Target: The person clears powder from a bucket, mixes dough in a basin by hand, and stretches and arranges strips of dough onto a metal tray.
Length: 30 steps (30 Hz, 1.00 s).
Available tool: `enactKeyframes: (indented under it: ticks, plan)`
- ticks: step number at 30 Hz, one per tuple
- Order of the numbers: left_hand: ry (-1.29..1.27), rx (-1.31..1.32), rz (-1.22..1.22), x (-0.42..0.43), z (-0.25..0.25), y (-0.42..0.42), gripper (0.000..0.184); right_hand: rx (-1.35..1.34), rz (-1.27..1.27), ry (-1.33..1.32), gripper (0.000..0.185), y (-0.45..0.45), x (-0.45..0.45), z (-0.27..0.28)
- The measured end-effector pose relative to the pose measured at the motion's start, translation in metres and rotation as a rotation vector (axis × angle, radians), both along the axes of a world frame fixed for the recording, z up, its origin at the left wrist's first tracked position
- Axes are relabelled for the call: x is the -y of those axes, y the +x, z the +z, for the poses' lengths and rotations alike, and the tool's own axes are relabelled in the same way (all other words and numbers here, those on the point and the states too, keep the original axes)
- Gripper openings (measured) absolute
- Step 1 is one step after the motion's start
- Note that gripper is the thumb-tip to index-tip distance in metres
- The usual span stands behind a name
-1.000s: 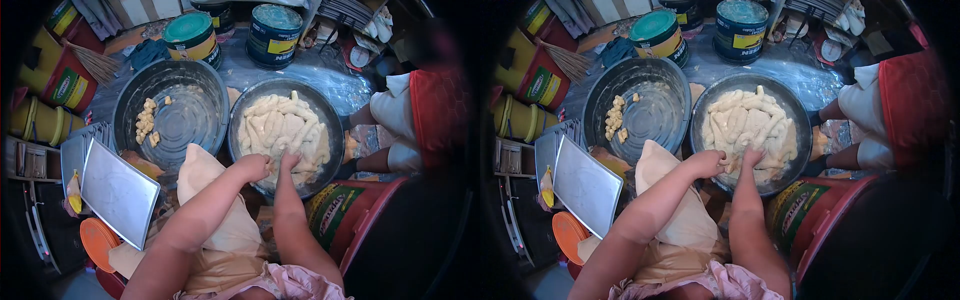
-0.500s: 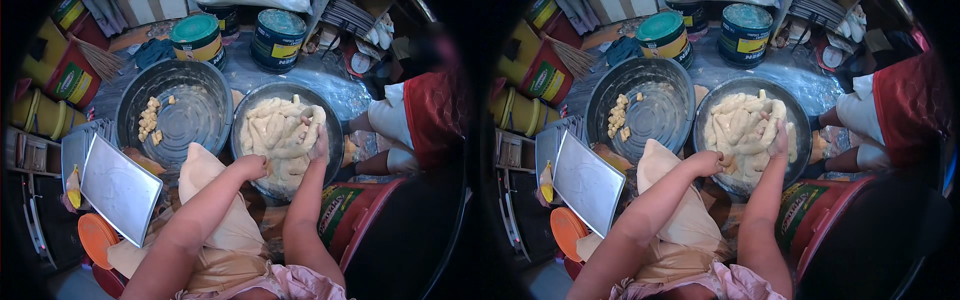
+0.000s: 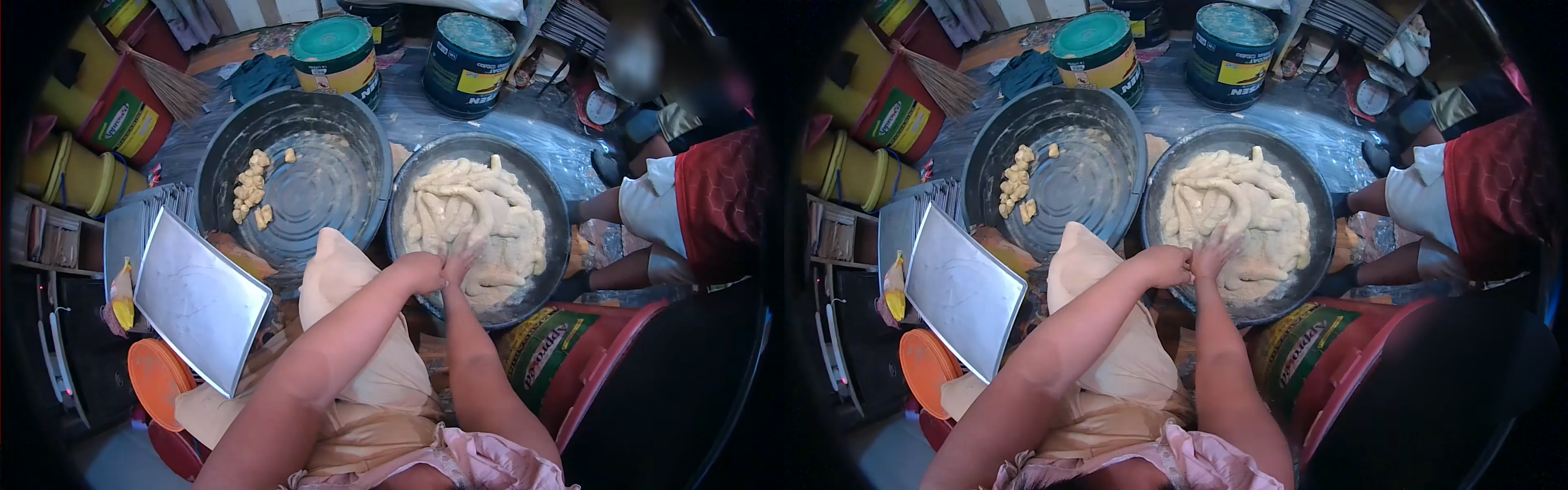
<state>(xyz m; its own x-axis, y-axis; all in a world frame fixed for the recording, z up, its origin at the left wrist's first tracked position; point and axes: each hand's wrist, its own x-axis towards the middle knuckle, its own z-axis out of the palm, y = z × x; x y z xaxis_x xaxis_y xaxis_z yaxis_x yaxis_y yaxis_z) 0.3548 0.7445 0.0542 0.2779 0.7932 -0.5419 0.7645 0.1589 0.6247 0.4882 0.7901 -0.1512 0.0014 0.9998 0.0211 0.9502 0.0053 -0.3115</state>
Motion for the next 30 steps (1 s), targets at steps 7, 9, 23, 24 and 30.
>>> enactKeyframes:
  ticks: [7, 9, 23, 24, 30]
  plan:
    - [0.021, -0.024, 0.014, 0.003, 0.004, -0.001, 0.048, -0.283, -0.576, -0.144, 0.084, 0.042, -0.004, -0.010]
    - [0.017, -0.026, 0.020, 0.003, 0.001, -0.001, 0.048, -0.111, -0.417, -0.167, 0.076, 0.048, -0.005, -0.016]
    - [0.015, -0.020, 0.020, 0.003, 0.007, 0.000, 0.045, -0.849, 0.093, -0.053, 0.077, 0.062, -0.106, 0.023]
    - [0.015, -0.011, 0.030, 0.003, 0.009, -0.001, 0.044, -0.613, 0.094, -0.097, 0.079, 0.057, -0.097, 0.027]
    - [0.051, -0.027, 0.039, 0.006, 0.003, -0.003, 0.044, -0.227, 0.083, 0.018, 0.071, 0.051, -0.028, 0.019]
